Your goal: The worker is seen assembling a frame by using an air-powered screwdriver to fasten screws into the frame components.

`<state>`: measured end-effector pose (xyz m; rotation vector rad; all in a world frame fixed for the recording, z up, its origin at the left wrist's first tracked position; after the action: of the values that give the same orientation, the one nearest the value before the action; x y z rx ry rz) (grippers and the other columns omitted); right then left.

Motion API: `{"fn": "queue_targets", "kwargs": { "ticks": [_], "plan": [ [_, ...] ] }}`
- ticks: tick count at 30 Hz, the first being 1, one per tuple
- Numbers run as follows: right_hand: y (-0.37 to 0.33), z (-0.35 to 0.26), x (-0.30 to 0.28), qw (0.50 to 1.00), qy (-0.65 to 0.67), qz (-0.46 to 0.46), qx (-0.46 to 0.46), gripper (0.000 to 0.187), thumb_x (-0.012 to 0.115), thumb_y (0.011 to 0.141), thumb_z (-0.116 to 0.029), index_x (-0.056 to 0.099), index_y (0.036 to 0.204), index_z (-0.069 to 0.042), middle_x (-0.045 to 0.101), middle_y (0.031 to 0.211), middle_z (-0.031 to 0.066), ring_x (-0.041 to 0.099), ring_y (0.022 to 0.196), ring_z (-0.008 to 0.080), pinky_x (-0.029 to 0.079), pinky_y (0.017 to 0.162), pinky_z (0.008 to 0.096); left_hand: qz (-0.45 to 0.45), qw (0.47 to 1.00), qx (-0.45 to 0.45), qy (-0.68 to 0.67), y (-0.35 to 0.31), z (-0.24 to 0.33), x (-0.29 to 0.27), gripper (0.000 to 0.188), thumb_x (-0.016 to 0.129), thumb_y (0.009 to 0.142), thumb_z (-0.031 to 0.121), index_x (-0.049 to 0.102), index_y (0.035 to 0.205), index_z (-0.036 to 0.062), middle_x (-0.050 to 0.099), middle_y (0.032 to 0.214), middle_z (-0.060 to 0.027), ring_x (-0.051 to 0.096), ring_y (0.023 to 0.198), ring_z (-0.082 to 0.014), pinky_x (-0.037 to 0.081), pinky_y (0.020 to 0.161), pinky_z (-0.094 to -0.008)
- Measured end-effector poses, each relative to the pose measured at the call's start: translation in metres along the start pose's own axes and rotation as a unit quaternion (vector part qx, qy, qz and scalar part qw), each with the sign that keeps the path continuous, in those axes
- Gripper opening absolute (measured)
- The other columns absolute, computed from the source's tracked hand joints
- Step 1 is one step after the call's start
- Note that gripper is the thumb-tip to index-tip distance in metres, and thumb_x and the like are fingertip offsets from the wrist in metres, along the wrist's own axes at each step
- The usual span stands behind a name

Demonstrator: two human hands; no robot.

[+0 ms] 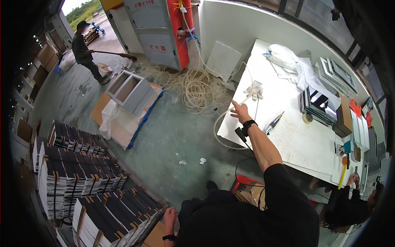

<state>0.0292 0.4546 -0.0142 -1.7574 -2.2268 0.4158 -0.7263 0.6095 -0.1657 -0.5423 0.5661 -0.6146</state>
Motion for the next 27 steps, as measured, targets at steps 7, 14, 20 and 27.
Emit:
{"fn": "queue_targets", "kwargs": {
  "ticks": [7, 14, 20, 27],
  "plan": [
    [0.025, 0.012, 0.066, 0.981, -0.183, -0.070, -0.015, 0.031, 0.064, 0.096, -0.026, 0.058, 0.104, 0.003, 0.070, 0.088, 0.0122, 0.067, 0.063, 0.0197, 0.061, 0.058, 0.0357, -0.043, 0.994, 0.070, 0.070, 0.152, 0.077, -0.022, 0.030, 0.057, 0.101, 0.018, 0.068, 0.119, -0.0028, 0.074, 0.097, -0.0131, 0.071, 0.087, -0.0175, 0.056, 0.079, -0.0315],
    [0.023, 0.012, 0.039, 0.872, -0.468, 0.133, -0.060, 0.062, 0.068, 0.095, -0.044, 0.060, 0.122, 0.011, 0.071, 0.100, 0.0246, 0.071, 0.087, 0.0360, 0.058, 0.074, 0.0436, -0.059, 0.997, 0.046, 0.034, 0.337, 0.139, -0.105, 0.032, 0.058, 0.098, 0.023, 0.069, 0.116, -0.0015, 0.075, 0.097, -0.0139, 0.073, 0.084, -0.0201, 0.057, 0.076, -0.0334],
    [-0.037, -0.058, 0.108, 0.818, -0.509, 0.195, -0.183, 0.054, 0.064, 0.100, -0.032, 0.056, 0.137, 0.007, 0.060, 0.130, 0.0289, 0.062, 0.113, 0.0414, 0.049, 0.100, 0.0456, -0.090, 0.994, 0.050, 0.029, 0.448, 0.236, -0.153, 0.033, 0.057, 0.099, 0.024, 0.069, 0.114, -0.0026, 0.075, 0.090, -0.0134, 0.073, 0.078, -0.0190, 0.057, 0.072, -0.0319],
    [0.002, -0.076, 0.287, 0.885, -0.419, 0.016, -0.204, 0.043, 0.065, 0.100, -0.025, 0.062, 0.130, 0.005, 0.068, 0.117, 0.0221, 0.068, 0.103, 0.0316, 0.055, 0.090, 0.0391, -0.107, 0.992, 0.046, 0.043, 0.561, 0.339, -0.137, 0.033, 0.059, 0.100, 0.029, 0.068, 0.107, -0.0025, 0.073, 0.085, -0.0090, 0.070, 0.074, -0.0160, 0.054, 0.066, -0.0305]
  ]
}}
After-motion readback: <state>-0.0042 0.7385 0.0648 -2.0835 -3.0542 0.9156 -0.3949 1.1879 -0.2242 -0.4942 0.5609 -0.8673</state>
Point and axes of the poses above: each hand's wrist, its own y-axis towards the middle knuckle, its own x-axis out of the palm, z = x × y, the point moved 10 cm from there along y, towards the middle knuckle
